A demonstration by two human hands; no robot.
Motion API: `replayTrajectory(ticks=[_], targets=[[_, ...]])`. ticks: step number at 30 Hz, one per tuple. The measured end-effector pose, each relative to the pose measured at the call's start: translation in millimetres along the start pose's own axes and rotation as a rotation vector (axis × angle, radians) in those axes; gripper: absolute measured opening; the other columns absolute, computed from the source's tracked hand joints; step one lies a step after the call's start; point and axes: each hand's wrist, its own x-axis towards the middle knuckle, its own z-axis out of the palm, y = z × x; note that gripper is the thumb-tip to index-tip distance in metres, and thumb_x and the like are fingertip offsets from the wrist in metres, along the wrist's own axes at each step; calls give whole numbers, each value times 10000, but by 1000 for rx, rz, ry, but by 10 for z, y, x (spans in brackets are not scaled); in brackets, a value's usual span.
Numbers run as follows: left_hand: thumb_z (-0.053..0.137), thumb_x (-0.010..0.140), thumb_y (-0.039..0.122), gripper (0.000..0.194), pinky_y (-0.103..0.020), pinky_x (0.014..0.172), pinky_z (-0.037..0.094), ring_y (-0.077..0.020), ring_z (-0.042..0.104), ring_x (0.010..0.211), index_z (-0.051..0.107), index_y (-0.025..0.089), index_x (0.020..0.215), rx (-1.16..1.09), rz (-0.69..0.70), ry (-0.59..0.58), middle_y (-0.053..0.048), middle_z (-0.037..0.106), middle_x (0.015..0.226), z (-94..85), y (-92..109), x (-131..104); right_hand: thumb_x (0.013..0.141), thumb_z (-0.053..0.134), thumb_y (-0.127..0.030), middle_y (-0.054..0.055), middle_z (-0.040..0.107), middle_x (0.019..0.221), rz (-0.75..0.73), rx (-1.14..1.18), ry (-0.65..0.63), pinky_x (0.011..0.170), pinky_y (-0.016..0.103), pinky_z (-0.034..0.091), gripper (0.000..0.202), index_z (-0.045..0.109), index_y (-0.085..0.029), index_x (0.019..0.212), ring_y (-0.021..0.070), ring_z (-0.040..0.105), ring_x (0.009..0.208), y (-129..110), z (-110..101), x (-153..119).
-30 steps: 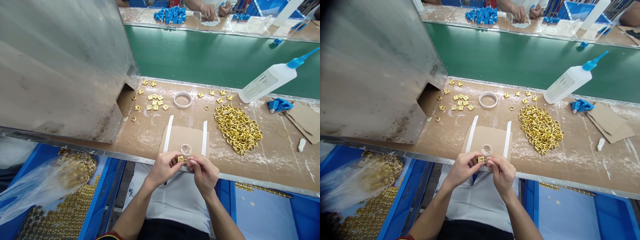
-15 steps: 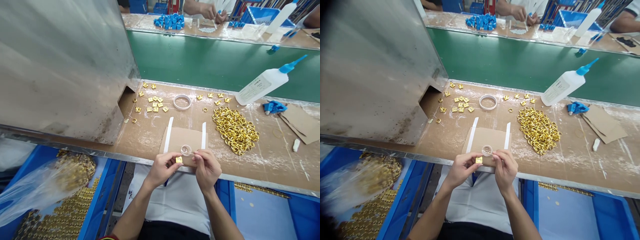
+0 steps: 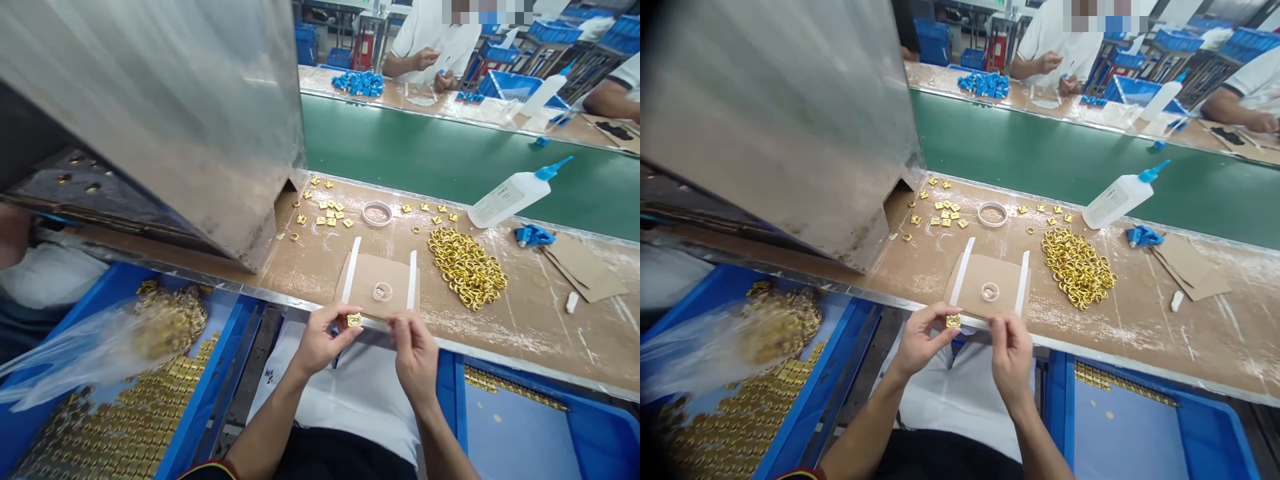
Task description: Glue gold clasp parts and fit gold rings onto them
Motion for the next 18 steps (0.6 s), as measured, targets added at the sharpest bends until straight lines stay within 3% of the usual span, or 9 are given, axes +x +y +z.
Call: replayTrajectory(ticks=[2, 4, 7, 12, 15, 18], targets=[[733, 861, 330, 230, -224, 617, 498, -129, 596, 633, 742, 145, 998, -16, 26, -1, -29, 688, 747, -33, 50, -73, 1006, 528, -516, -1, 565, 664, 155, 137, -290, 553, 246, 466, 407, 640, -185, 797, 138, 538, 587, -169, 14, -101], [741, 858, 334, 230, -227, 621, 491, -129, 589, 634, 742, 143, 985, -37, 43, 6, -33, 691, 754, -62, 94, -151, 963, 558, -602, -16, 542, 626, 287, 246, -448, 530, 237, 446, 464, 611, -182, 771, 123, 503, 546, -292, 55, -150], [741, 853, 339, 231, -238, 650, 483, -135, 585, 658, 750, 140, 972, -72, 27, 12, -39, 688, 765, -106, 164, -286, 907, 601, -672, -38, 507, 584, 419, 333, -559, 535, 232, 422, 510, 587, -182, 766, 107, 456, 523, -379, 118, -167], [753, 833, 378, 283, -249, 665, 464, -145, 575, 694, 778, 138, 980, -158, -62, 18, -47, 662, 773, -173, 271, -561, 849, 656, -708, -38, 488, 566, 466, 378, -683, 520, 227, 364, 551, 596, -171, 740, 93, 398, 512, -403, 177, -228], [816, 767, 456, 358, -251, 666, 455, -145, 551, 696, 791, 146, 944, -256, -102, 94, -32, 614, 750, -195, 264, -716, 820, 668, -736, -44, 454, 528, 475, 349, -766, 509, 229, 339, 580, 589, -174, 701, 89, 362, 489, -406, 253, -259], [868, 691, 531, 454, -259, 698, 464, -151, 558, 731, 796, 148, 925, -405, -116, 261, -43, 601, 797, -209, 186, -835, 790, 686, -758, -45, 450, 525, 511, 340, -852, 503, 219, 322, 603, 575, -174, 690, 84, 369, 483, -431, 422, -277]])
